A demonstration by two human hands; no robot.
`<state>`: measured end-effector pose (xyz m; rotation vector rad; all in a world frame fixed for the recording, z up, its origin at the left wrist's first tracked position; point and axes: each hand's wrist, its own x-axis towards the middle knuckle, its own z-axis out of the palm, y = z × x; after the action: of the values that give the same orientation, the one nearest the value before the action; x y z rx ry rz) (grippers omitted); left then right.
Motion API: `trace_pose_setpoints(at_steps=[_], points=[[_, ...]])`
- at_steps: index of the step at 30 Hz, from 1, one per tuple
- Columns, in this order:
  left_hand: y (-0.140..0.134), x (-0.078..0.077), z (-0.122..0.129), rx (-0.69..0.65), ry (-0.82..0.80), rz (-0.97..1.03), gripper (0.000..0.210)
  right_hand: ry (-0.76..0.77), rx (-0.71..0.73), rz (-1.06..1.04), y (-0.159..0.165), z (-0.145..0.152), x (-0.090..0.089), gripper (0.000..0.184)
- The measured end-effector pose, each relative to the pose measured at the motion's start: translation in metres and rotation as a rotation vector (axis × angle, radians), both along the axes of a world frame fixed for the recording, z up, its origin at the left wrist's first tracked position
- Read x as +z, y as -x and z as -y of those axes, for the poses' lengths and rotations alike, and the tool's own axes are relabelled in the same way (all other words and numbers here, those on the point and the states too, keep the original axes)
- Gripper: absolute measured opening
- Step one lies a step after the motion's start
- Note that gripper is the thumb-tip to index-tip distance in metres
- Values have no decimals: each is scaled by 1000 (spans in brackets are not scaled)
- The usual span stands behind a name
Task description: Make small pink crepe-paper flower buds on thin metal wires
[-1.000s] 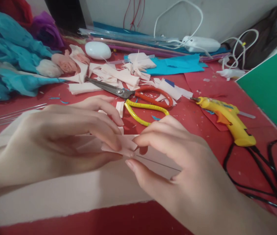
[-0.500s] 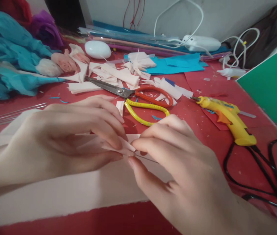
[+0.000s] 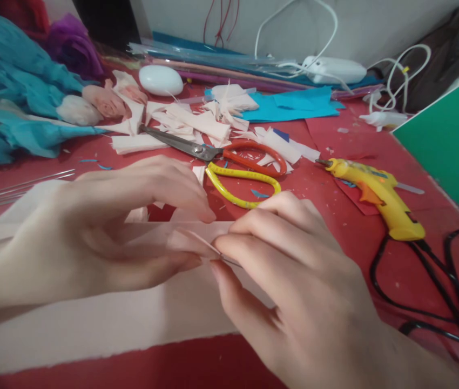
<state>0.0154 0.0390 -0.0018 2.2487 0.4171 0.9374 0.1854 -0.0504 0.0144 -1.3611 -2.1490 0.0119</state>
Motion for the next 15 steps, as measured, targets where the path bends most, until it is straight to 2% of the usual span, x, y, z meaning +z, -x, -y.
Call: trace_pose_setpoints(at_steps=[7,15], points=[[-2,0,-3,-85,7,-7,8,-4,18,24,-1,-3,0,13],[0,-4,-1,-82,28,-10,8,28,9,8,0,-1,-1,11]])
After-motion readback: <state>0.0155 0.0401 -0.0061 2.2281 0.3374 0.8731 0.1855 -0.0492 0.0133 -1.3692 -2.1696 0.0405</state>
